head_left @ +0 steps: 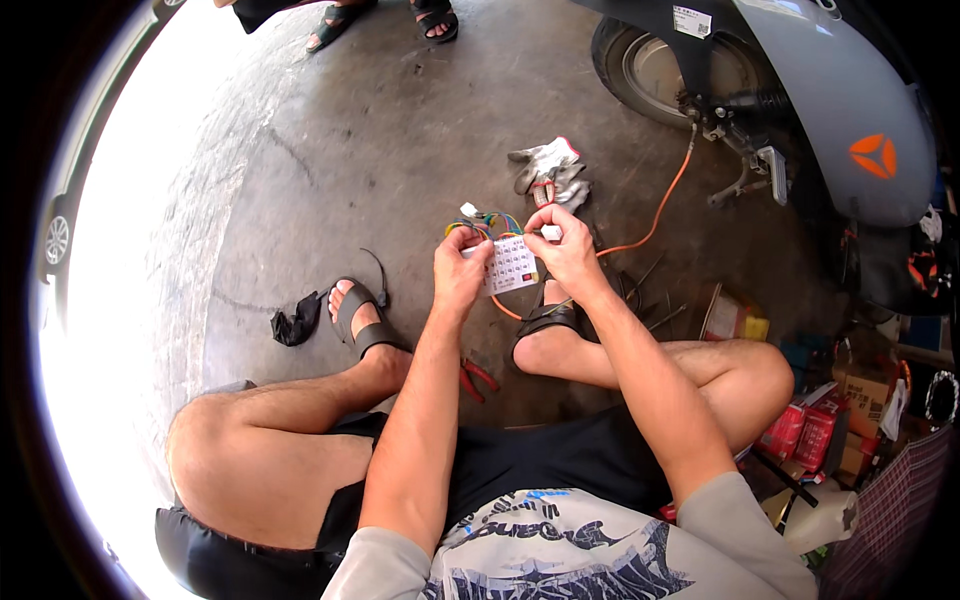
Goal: The person cuts and strips wire casing using shears, removes their work gloves, handles the wires by hand, and picks up an electronic controller module with a wiring harness.
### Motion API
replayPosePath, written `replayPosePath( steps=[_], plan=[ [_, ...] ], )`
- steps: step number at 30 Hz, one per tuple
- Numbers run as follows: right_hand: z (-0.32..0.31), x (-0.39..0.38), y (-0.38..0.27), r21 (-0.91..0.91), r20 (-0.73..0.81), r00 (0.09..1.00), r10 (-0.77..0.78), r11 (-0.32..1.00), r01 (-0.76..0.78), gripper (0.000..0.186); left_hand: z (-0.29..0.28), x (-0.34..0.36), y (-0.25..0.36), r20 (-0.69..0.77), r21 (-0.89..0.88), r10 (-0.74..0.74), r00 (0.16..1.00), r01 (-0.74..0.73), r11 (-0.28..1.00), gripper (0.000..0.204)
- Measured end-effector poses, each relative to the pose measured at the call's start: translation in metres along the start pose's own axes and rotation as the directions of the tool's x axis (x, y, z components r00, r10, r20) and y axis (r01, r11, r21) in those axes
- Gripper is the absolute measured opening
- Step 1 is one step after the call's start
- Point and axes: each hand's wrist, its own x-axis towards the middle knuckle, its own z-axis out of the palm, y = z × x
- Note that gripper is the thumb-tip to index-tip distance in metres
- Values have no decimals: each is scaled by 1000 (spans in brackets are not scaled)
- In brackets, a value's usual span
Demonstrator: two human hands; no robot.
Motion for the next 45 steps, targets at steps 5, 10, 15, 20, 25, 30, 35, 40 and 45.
replayPosePath(
  steps=[5, 10, 15, 20, 25, 30, 35, 40, 45],
  plan=[
    [23, 21, 13, 109, 57, 996, 74, 991, -80, 14, -17, 23, -6, -201, 274, 99, 975, -41, 961, 13],
    [45, 31, 34, 85, 177, 980, 91, 991, -108, 22, -34, 38, -35, -344, 462, 176, 922, 3, 887, 14],
    [87, 19, 48, 119, 93, 988, 122, 984, -133, 25, -63, 39, -68, -304, 314, 89, 948, 11, 949, 25],
    [111, 6, 58, 89, 24, 992, 127, 988, -128, 23, -70, 32, -76, -310, 296, 31, 950, 66, 953, 22],
    [106, 8, 71, 293, 70, 975, 212, 930, -224, 22, -64, 30, -73, -329, 404, 63, 942, 80, 911, 27],
    [101, 15, 73, 350, 136, 954, 266, 889, -297, 21, -62, 22, -75, -439, 581, 204, 875, 104, 807, 38],
    [107, 18, 73, 345, 67, 984, 167, 921, -180, 19, -48, 18, -66, -537, 455, 187, 823, 95, 886, 30],
    [103, 5, 71, -61, -25, 999, 25, 998, -27, 19, -21, 6, -26, -102, -369, -491, 865, 426, 826, 48],
    [93, -15, 76, -193, -5, 999, -50, 980, 48, 31, -18, 3, -30, -46, -242, -458, 888, 435, 868, 37]
  ],
)
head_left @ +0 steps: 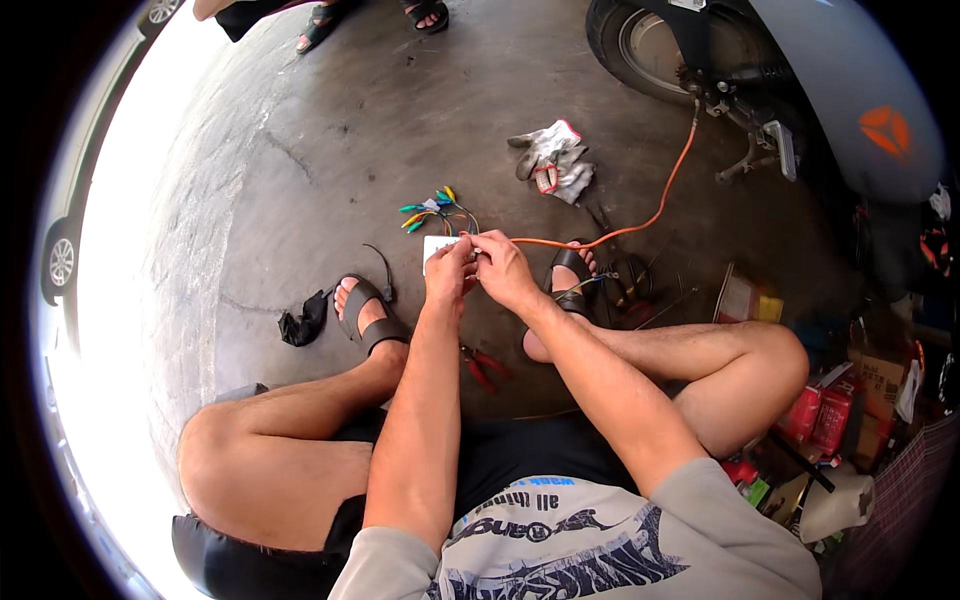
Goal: The person cuts and strips wire casing using shears, removes their work gloves, handles the wires by hand, and picks up an electronic controller module with a wiring harness.
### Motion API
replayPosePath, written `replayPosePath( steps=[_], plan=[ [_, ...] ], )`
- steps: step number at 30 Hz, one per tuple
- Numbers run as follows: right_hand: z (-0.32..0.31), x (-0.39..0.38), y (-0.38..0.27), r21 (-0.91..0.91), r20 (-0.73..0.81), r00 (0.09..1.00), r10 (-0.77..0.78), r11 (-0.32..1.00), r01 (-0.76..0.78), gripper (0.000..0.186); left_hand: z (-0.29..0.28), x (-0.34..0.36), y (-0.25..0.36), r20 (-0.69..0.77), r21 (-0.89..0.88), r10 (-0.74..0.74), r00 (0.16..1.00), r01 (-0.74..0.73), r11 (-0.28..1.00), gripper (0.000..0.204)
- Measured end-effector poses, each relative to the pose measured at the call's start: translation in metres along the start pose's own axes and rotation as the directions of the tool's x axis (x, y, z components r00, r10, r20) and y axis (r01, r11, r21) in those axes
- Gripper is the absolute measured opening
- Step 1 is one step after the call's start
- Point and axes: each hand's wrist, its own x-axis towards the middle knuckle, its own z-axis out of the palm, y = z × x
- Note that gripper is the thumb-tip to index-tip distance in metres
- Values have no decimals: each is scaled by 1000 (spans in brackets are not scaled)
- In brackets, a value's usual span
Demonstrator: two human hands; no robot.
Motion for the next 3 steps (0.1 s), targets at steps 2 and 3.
replayPosePath(
  steps=[2, 3],
  plan=[
    [1, -10, -7, -38, 20, 1000, 6, 999, -5, 35, -17, 15, -15, 42, -52, 22, 999, -20, 998, 40],
    [-6, -11, -6, -48, 10, 1000, 8, 999, -8, 35, -15, 20, -22, 71, -83, 29, 997, -23, 996, 41]
  ],
)
